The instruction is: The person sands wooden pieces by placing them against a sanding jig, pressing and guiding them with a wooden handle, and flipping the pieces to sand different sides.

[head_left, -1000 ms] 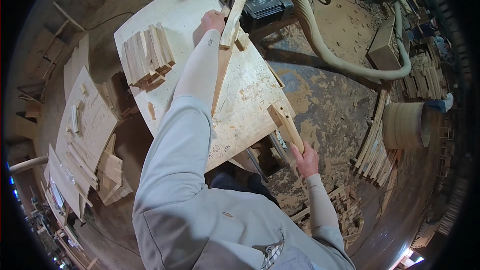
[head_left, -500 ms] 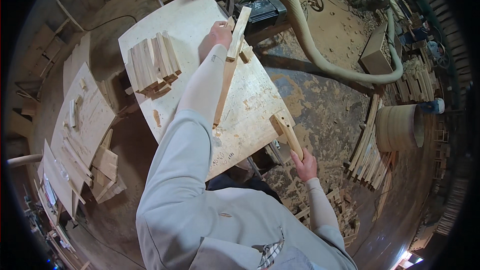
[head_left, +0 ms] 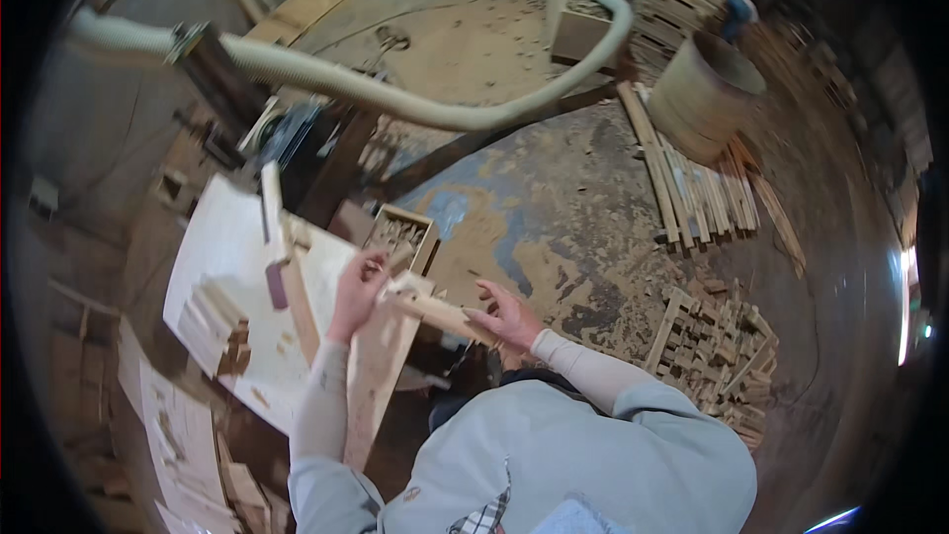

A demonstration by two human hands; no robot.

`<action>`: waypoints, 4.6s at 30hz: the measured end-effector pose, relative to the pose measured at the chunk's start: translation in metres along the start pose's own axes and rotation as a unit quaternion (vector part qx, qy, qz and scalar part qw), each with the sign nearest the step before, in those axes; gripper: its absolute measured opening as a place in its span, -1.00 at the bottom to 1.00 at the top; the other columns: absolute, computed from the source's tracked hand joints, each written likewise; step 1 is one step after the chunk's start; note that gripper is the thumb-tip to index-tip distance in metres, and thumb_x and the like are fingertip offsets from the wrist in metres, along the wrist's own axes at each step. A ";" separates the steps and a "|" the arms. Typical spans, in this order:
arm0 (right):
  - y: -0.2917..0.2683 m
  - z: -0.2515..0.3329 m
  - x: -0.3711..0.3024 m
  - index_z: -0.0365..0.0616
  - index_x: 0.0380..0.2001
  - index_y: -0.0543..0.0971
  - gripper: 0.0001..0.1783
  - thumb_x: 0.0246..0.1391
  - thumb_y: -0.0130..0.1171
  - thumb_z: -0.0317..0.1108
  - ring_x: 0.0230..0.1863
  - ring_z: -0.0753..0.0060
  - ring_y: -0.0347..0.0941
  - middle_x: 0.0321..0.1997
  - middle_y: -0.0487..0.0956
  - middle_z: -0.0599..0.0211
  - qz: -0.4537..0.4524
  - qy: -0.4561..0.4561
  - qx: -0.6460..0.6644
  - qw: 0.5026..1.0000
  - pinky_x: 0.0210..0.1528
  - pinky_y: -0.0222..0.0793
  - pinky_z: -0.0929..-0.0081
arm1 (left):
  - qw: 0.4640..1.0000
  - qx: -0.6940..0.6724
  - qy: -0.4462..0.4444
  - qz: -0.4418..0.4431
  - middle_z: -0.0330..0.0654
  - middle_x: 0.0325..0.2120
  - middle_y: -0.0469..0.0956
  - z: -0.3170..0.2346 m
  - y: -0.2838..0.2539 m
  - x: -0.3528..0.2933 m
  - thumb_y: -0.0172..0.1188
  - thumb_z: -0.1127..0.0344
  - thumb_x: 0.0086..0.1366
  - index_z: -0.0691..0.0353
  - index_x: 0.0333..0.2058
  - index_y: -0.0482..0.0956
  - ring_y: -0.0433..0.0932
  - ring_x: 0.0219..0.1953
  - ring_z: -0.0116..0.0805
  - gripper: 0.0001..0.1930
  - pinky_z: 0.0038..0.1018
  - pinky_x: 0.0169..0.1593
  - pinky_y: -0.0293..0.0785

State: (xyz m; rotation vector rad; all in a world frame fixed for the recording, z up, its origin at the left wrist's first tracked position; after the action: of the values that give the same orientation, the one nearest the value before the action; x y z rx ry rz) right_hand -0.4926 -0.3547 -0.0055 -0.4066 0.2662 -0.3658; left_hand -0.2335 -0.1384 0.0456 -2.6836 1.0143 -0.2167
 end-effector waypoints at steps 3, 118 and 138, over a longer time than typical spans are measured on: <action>-0.054 0.020 0.005 -0.10 0.60 0.37 -0.07 0.38 0.44 0.16 0.13 -0.03 0.74 0.29 0.67 -0.11 -0.056 -0.091 0.028 0.994 0.20 0.65 0.12 | 0.991 0.033 0.040 0.127 -0.21 -0.12 0.68 -0.057 0.081 -0.010 0.42 0.50 0.45 0.24 0.17 0.69 0.67 -0.12 -0.42 -0.65 -0.46 -0.01 0.62; 0.003 0.024 -0.029 -0.15 0.21 0.69 -0.38 0.35 0.41 0.12 -0.04 -0.33 0.76 -0.11 0.79 -0.18 0.048 0.011 -0.267 0.962 -0.01 0.65 -0.11 | 0.930 0.186 0.053 -0.311 0.22 0.28 0.61 0.115 -0.199 0.059 0.25 0.43 0.43 0.28 0.34 0.61 0.58 0.33 0.24 -0.49 -0.08 0.45 0.50; 0.006 0.013 -0.023 -0.16 0.13 0.50 -0.51 0.56 0.18 0.08 -0.18 -0.50 0.70 -0.22 0.75 -0.25 0.122 -0.035 -0.270 0.955 -0.16 0.57 -0.32 | 0.866 0.309 -0.213 -0.332 0.18 0.07 0.75 0.116 -0.200 0.050 0.35 -0.06 0.48 0.14 0.21 0.80 0.70 0.17 0.14 -0.50 -0.11 0.33 0.56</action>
State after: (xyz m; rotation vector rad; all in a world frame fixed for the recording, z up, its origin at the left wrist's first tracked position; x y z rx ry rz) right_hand -0.5072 -0.3363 0.0072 -0.9136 0.3426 -0.0275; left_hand -0.0441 -0.0057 -0.0033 -2.2050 -0.1371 -0.0484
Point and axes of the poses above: each hand's wrist, its own x-axis towards the middle knuckle, its own y-axis out of the palm, z = x × y, the point moved 5 cm from there along x, towards the middle knuckle
